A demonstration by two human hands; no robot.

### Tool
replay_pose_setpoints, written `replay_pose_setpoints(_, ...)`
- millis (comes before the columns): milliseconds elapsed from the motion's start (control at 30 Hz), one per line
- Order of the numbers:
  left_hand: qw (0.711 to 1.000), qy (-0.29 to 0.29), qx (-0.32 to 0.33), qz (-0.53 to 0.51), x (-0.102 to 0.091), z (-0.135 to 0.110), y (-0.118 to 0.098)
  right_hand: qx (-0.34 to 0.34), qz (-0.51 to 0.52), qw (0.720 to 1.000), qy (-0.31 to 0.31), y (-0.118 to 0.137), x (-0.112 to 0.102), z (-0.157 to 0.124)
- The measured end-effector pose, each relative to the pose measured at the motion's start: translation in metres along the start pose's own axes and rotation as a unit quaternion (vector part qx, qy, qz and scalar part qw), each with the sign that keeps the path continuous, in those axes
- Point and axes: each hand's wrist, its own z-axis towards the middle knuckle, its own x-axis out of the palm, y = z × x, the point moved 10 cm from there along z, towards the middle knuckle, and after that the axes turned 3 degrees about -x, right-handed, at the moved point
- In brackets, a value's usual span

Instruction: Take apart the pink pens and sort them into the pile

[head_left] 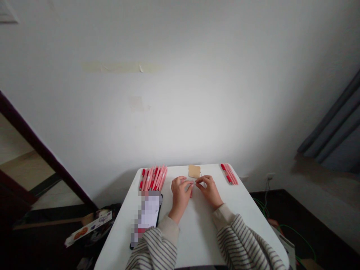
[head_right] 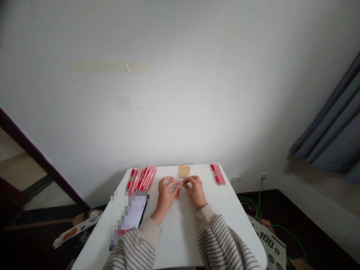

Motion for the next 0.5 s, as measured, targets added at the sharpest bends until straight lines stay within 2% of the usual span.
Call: replay_pose_setpoints(500,1.000,-0.009,0.000,-0.007,0.0083,0.0054,0.0033,-0.010,-0.009,1.000,-0.013,-0.0050,-0.0053,-0.0002)
